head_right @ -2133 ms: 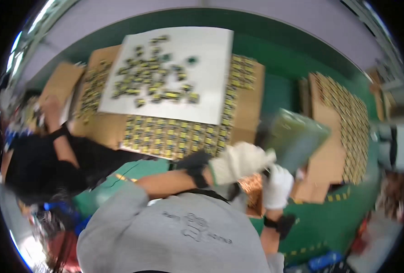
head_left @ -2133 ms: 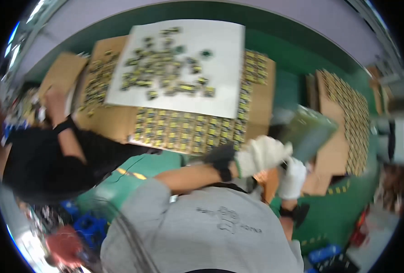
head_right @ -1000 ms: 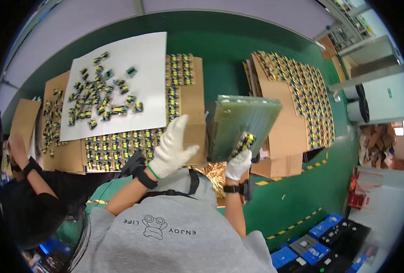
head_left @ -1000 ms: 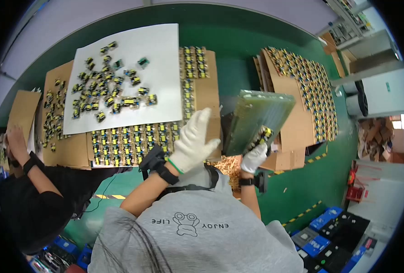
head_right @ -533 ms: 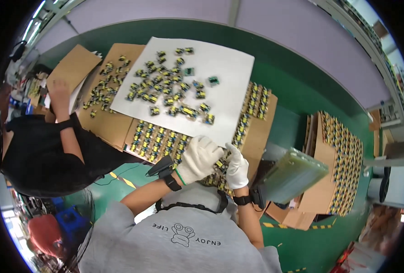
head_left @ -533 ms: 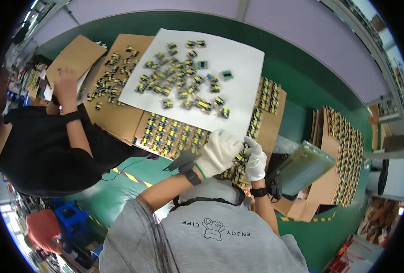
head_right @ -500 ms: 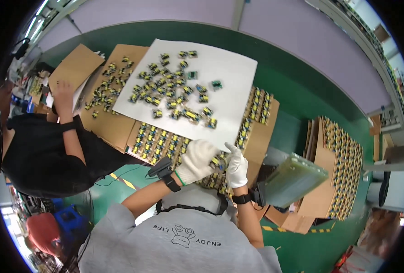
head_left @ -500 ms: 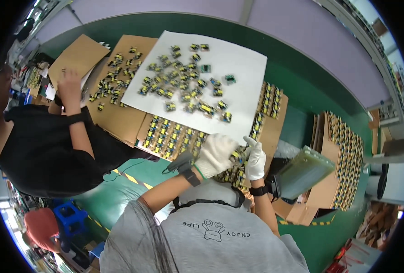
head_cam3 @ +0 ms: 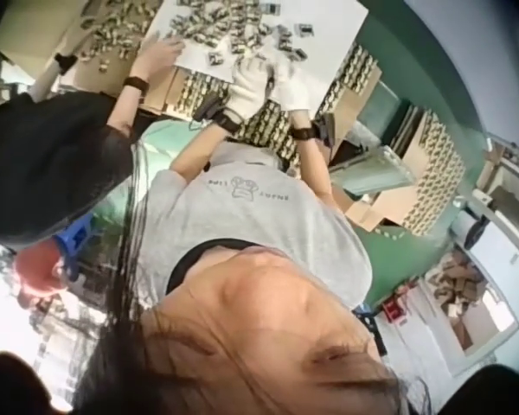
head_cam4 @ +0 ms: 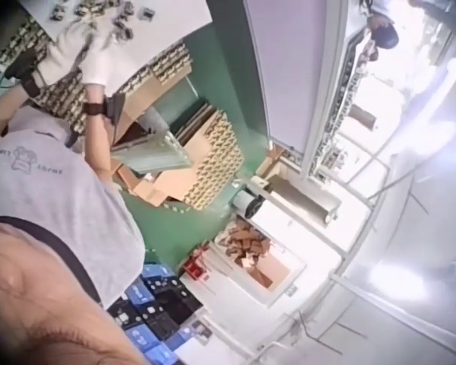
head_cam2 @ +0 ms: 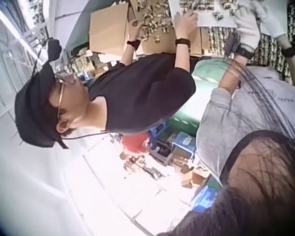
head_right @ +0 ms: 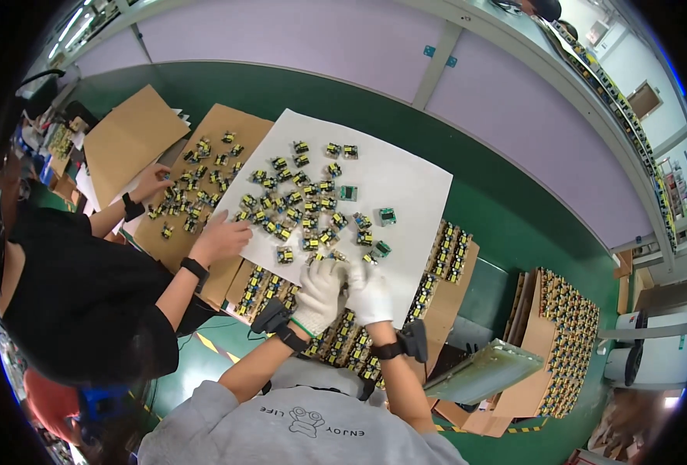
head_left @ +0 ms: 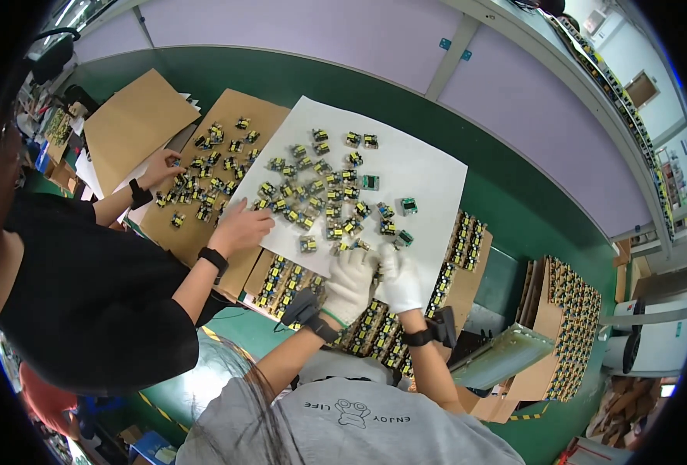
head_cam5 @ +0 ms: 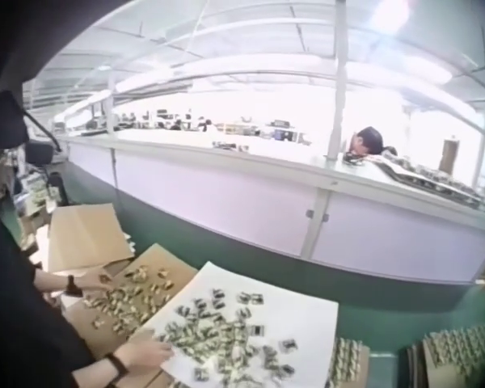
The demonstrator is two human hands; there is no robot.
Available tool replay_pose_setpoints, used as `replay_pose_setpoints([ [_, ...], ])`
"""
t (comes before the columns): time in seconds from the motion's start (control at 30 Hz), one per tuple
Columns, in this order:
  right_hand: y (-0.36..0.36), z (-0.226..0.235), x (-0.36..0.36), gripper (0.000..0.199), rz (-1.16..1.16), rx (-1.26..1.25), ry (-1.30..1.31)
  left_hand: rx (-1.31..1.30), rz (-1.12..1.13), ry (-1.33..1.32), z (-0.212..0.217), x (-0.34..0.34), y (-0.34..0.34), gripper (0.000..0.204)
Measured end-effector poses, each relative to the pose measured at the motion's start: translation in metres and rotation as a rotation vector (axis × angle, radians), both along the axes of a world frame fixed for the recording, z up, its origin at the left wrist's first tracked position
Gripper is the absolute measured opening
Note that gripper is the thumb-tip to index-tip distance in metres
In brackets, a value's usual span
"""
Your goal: Picking up small electronic components from a table and placing them into a handheld container.
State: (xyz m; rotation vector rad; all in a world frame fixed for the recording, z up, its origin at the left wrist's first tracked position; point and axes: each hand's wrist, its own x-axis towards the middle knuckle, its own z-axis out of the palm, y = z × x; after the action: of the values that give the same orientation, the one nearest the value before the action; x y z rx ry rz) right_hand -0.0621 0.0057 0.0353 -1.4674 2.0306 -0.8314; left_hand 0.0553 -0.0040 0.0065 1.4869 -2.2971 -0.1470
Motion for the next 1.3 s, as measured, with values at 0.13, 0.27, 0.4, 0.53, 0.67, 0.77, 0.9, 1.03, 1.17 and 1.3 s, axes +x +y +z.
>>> replay_pose_setpoints([
  [0.13, -0.017, -0.071, -0.029, 0.047, -0.062, -0.18, -0.219, 0.04, -0.061, 0.209, -0.009, -0.016, -0.006, 0.029],
  [0.27, -0.048, -0.044, -0.062, 0.05, -0.282, 0.244, -0.366, -0.125, 0.182, 0.343, -0.035, -0.023, -0.017, 0.043],
  [0.4, -0.062, -0.056, -0.083, 0.045, -0.09, -0.132, 0.679, 0.28, 0.098, 0.339, -0.031, -0.033, -0.025, 0.069],
  [0.53, -0.044, -0.009, -0.028, 0.034, -0.08, -0.132, -0.044, -0.153, 0.169, 0.011, -0.051, -0.032, -0.032, 0.067],
  [0.67, -0.023, -0.033, -0.006, 0.035, 0.017, -0.132, -0.166, 0.281, 0.08, 0.465, -0.04, -0.041, -0.036, 0.062],
  [0.77, -0.02, -0.035, -0.027, 0.041, 0.229, -0.105, -0.456, 0.37, 0.011, 0.854, 0.017, -0.026, -0.027, 0.08],
  [0.9, -0.014, -0.041, -0.054, 0.048, -0.265, 0.118, -0.284, 0.202, 0.161, 0.644, 0.02, 0.017, -0.036, 0.092],
  [1.03, 0.001, -0.068, -0.087, 0.039, -0.171, 0.062, 0.342, 0.096, 0.545, 0.439, -0.004, 0.069, -0.07, 0.091],
  [1.17, 0.008, -0.06, -0.089, 0.042, -0.4, -0.034, 0.511, 0.101, 0.618, 0.328, -0.034, 0.094, -0.089, 0.103],
  [1.3, 0.039, -0.06, -0.108, 0.052, -0.622, -0.014, 0.416, 0.461, 0.885, 0.289, -0.027, 0.091, -0.091, 0.098],
])
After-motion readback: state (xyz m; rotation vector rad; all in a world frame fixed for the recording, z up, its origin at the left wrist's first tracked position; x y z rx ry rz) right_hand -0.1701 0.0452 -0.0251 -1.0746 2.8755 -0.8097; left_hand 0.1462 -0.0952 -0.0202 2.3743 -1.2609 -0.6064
